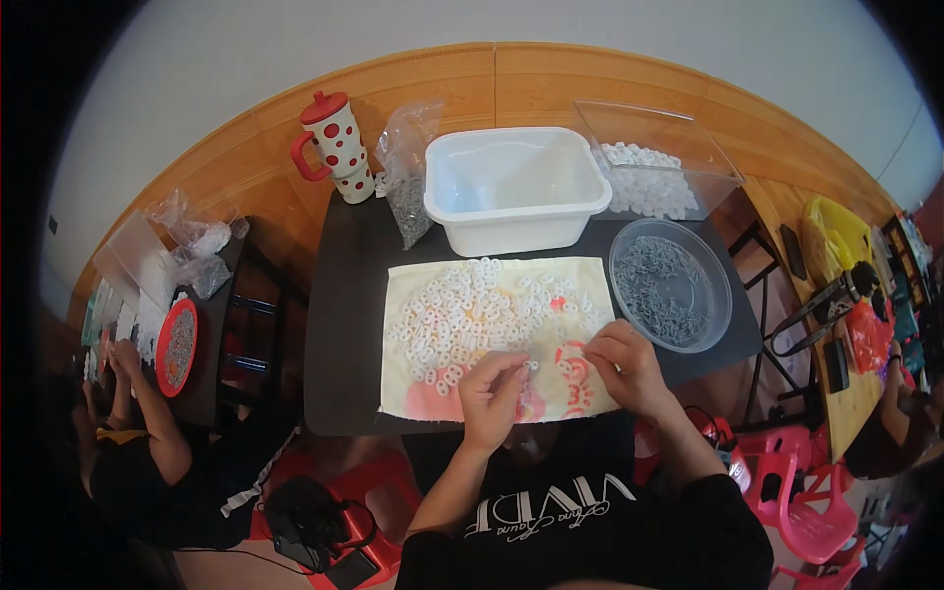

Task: Assembling small grey rubber O-rings onto white plastic components.

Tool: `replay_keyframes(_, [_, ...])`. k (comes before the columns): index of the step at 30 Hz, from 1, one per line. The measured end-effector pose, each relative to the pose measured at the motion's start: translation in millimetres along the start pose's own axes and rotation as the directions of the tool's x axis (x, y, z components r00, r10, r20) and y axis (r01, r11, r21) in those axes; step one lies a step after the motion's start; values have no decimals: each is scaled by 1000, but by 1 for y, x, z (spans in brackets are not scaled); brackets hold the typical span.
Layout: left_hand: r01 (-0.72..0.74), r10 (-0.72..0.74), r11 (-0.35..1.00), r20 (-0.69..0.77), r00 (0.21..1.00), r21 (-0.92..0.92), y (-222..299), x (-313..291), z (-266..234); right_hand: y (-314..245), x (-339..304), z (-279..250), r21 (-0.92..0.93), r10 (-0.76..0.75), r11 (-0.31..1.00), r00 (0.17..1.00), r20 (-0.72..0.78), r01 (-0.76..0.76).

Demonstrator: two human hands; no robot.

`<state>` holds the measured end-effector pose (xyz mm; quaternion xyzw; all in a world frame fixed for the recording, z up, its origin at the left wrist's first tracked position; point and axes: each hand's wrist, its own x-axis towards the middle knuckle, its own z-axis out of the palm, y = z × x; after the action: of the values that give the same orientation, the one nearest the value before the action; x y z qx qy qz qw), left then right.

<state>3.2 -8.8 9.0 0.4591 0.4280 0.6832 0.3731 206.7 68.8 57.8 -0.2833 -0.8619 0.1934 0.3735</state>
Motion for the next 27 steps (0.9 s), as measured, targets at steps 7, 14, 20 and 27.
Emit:
replay_keyframes(7, [-4, 4, 1000, 8, 1000, 19, -5, -1, 0, -9, -4, 13, -254, 6, 967, 991, 136, 29])
replay_keyframes(14, [22, -23, 997, 23, 999, 68, -3, -1, -1, -9, 1, 19, -306, -29, 945, 960, 280, 117])
replay_keyframes(20, [30, -31, 999, 22, 999, 41, -2, -2, 0, -4, 12, 20, -300, -37, 940, 925, 378, 160])
replay_keyframes(27, [69, -70, 998, 32, 997, 4, -4, -2, -1, -7, 8, 28, 11, 51, 998, 984, 173, -54])
